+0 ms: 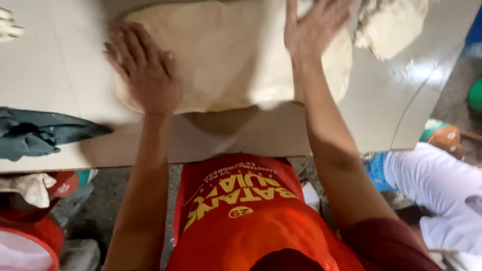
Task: Kneading and flattening dough on a work surface using hands and a dough scraper
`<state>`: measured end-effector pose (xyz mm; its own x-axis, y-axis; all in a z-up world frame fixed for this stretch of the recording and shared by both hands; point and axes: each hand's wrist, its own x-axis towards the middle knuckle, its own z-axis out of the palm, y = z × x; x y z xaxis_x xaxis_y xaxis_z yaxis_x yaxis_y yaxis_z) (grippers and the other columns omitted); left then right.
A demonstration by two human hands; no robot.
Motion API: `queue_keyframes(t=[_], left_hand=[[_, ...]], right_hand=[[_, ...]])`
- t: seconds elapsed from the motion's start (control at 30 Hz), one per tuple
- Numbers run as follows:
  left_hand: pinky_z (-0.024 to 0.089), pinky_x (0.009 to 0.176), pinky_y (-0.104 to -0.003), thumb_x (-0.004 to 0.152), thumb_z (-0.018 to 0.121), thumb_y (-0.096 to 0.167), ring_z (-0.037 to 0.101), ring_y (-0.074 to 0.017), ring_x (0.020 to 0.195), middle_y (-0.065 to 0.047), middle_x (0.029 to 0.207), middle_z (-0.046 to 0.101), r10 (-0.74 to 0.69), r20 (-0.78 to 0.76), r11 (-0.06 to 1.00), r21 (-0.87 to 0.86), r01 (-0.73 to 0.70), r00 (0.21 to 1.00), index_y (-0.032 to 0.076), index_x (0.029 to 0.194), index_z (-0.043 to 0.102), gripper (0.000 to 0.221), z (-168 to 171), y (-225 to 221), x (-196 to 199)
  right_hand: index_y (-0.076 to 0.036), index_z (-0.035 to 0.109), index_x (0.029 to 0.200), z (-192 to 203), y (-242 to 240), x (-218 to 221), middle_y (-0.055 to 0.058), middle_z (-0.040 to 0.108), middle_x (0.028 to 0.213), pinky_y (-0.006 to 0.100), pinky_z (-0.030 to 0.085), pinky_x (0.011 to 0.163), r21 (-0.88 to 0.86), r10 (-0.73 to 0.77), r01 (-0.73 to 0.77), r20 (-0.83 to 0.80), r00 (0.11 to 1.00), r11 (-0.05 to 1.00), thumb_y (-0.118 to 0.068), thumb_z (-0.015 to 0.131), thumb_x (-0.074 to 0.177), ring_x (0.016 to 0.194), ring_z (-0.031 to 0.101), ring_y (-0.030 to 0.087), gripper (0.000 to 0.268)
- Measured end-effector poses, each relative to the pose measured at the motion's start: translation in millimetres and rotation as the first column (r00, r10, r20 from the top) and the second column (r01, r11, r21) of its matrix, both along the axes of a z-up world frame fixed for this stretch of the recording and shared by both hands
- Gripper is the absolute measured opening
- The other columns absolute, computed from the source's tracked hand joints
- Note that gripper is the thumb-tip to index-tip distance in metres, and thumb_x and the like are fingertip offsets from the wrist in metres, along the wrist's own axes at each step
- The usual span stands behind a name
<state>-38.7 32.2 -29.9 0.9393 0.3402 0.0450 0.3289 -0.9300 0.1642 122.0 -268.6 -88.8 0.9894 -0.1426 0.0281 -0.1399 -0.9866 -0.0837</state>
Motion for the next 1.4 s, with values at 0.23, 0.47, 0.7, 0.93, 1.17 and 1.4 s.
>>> queue_keyframes(t=[0.23,0.47,0.7,0.93,1.17,1.4], left_hand=[[0.024,0.107,-0.058,0.103,0.038,0.03,0.03,-0.0401,0.124,-0.018,0.137,0.038,-0.16,0.047,0.961,0.234,0.145,0.986,0.007,0.142,0.049,0.046,-75,-53,2],[0.003,0.123,-0.048,0.106,0.032,0.051,0.004,-0.0325,0.151,-0.014,0.162,0.002,-0.828,-0.062,0.542,-0.341,0.768,0.557,0.019,0.159,0.011,0.065,-2,-188,38],[0.009,0.125,-0.049,0.111,0.039,0.058,0.017,-0.0283,0.154,-0.008,0.165,0.015,-0.791,0.002,0.597,-0.208,0.774,0.611,0.028,0.158,0.012,0.061,-1,-183,3],[0.017,0.121,-0.052,0.099,0.048,0.045,0.024,-0.039,0.148,-0.022,0.157,0.024,-0.532,0.072,0.789,-0.318,0.525,0.844,0.017,0.151,0.028,0.063,-3,-158,-40],[0.004,0.134,-0.06,0.114,0.022,0.063,-0.006,-0.031,0.159,-0.013,0.169,-0.007,0.194,-0.101,0.976,-0.081,-0.203,0.976,0.018,0.164,0.0,0.07,-12,-38,-65],[0.011,0.126,-0.066,0.108,0.079,0.031,0.001,-0.0324,0.154,-0.017,0.163,0.004,0.073,0.022,0.939,-0.338,-0.061,0.997,0.01,0.16,0.02,0.082,-5,0,-63]], right_hand=[[-0.014,0.014,0.159,105,-66,-24,0.009,0.016,0.167,0.046,0.005,0.131,0.569,0.664,-0.552,0.014,0.747,0.609,-0.049,0.011,0.111,0.157,0.011,0.027,0.059],[-0.004,0.013,0.16,58,-108,17,0.015,0.006,0.165,0.059,0.012,0.122,0.326,0.844,-0.779,-0.198,0.498,0.536,-0.045,0.014,0.11,0.153,0.007,0.033,0.064],[0.008,0.052,0.136,61,-89,-11,0.026,0.046,0.141,0.06,0.033,0.099,0.408,0.711,-0.632,-0.066,0.7,0.659,-0.022,0.044,0.107,0.124,0.041,0.048,0.043],[0.002,0.014,0.158,55,-98,-52,0.02,0.01,0.164,0.056,-0.002,0.122,0.341,0.66,-0.586,-0.159,0.734,0.735,-0.025,0.05,0.102,0.153,0.006,0.033,0.071],[-0.007,0.006,0.159,86,-27,-123,0.018,0.002,0.165,0.061,0.005,0.123,0.303,0.747,-0.683,-0.285,0.601,0.665,-0.058,0.029,0.105,0.154,0.001,0.033,0.077],[0.0,0.04,0.147,87,71,-129,0.023,0.035,0.155,0.05,0.025,0.12,0.328,0.983,-0.928,-0.021,0.182,0.178,-0.042,0.076,0.091,0.144,0.031,0.04,0.079]])
